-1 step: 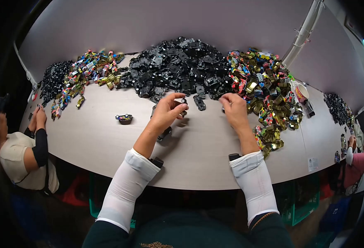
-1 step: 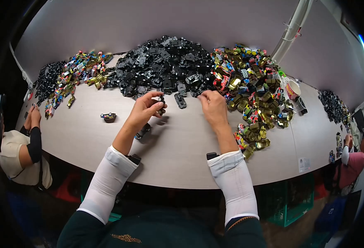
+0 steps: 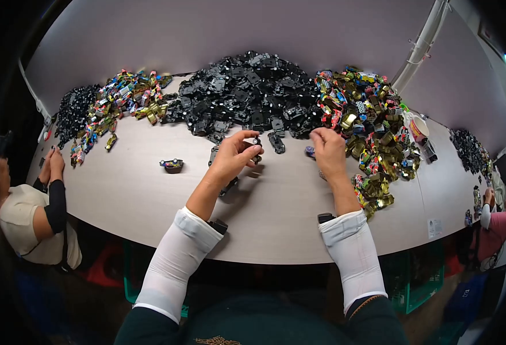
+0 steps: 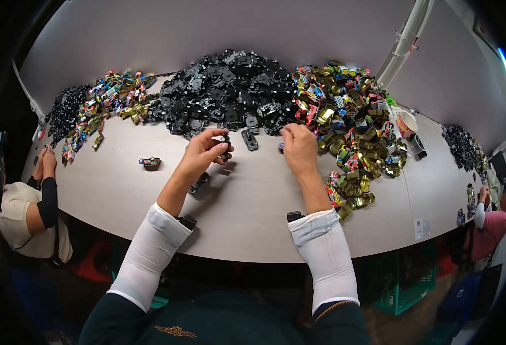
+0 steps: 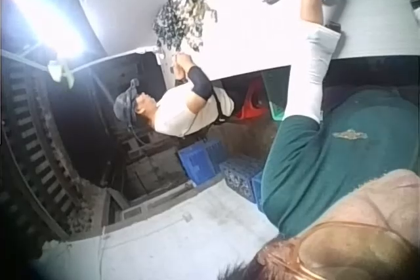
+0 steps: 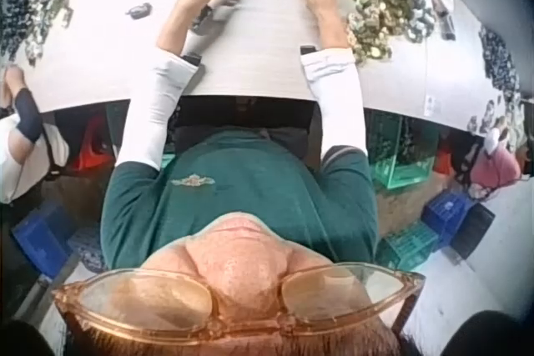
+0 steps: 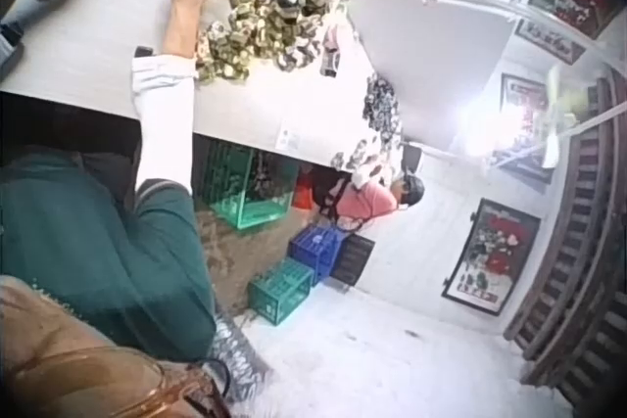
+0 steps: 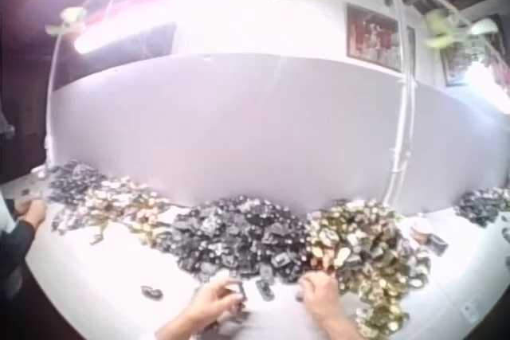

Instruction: Manually assembling various small parts onto toy cars on a production line.

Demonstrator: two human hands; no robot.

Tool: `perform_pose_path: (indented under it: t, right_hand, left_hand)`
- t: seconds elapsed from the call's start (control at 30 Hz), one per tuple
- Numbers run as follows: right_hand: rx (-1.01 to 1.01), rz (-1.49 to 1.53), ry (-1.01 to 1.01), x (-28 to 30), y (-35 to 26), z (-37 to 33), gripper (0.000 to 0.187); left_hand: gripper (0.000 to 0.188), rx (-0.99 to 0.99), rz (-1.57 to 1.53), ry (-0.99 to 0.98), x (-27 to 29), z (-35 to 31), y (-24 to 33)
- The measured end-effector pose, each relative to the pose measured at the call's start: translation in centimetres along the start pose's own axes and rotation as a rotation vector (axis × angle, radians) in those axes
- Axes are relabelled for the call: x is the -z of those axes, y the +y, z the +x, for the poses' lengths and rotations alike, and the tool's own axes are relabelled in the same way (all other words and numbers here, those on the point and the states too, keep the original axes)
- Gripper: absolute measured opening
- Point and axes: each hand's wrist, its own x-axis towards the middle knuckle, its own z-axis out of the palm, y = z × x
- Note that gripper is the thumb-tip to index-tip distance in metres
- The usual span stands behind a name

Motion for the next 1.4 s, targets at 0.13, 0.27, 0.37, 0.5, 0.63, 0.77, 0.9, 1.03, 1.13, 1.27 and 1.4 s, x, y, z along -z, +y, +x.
perform_pose_path:
  t: [0.13,0.27,0.37,0.5,0.63,0.77,0.9,1.03,1.13,1.27,1.4]
  right_hand:
    - [-0.171,-0.033,-0.116,1.3,1.2,0.3,0.016]
    - [-0.064,-0.152,-0.245,1.6,-0.6,-0.1,0.02]
    - [-0.107,-0.613,-0.505,1.6,-1.2,-0.3,0.033]
    - [-0.01,-0.267,-0.266,0.2,-0.1,0.0,0.031]
    - [0.114,0.228,-0.227,-1.0,-2.3,-0.4,0.035]
    - [0.236,0.168,-0.254,-0.9,-5.0,-0.9,0.039]
    - [0.132,0.368,-0.339,-1.7,-5.4,-2.1,0.036]
    - [-0.037,0.495,-0.406,-2.5,-5.7,-2.9,0.028]
    - [-0.044,0.551,-0.309,-3.5,-4.2,-3.3,0.025]
    - [-0.085,0.348,-0.223,-2.4,-7.1,-3.3,0.034]
    - [0.003,0.35,-0.207,-2.5,-8.1,-3.9,0.043]
  left_hand:
    - [0.034,0.067,-0.056,-0.039,-0.9,0.1,-0.5]
    - [0.035,0.12,-0.13,-0.071,-1.1,-0.3,-0.6]
    - [0.034,0.099,-0.14,-0.075,-1.3,-0.1,-0.9]
    - [0.035,0.09,-0.196,-0.056,-1.1,-0.2,-0.9]
    - [0.036,0.007,-0.163,-0.081,-0.9,-0.1,-1.2]
    - [0.033,0.039,-0.308,-0.093,-1.2,-0.6,-0.5]
    - [0.029,0.072,-0.34,-0.069,-1.6,-0.8,-0.4]
    - [0.026,0.06,-0.308,-0.001,-1.9,-0.7,-0.9]
    - [0.024,0.032,-0.26,0.008,-2.5,-0.4,-1.2]
    - [0.022,-0.072,-0.148,0.16,-2.6,-0.3,-2.4]
    - [0.018,-0.203,0.029,0.264,-2.1,0.0,-3.4]
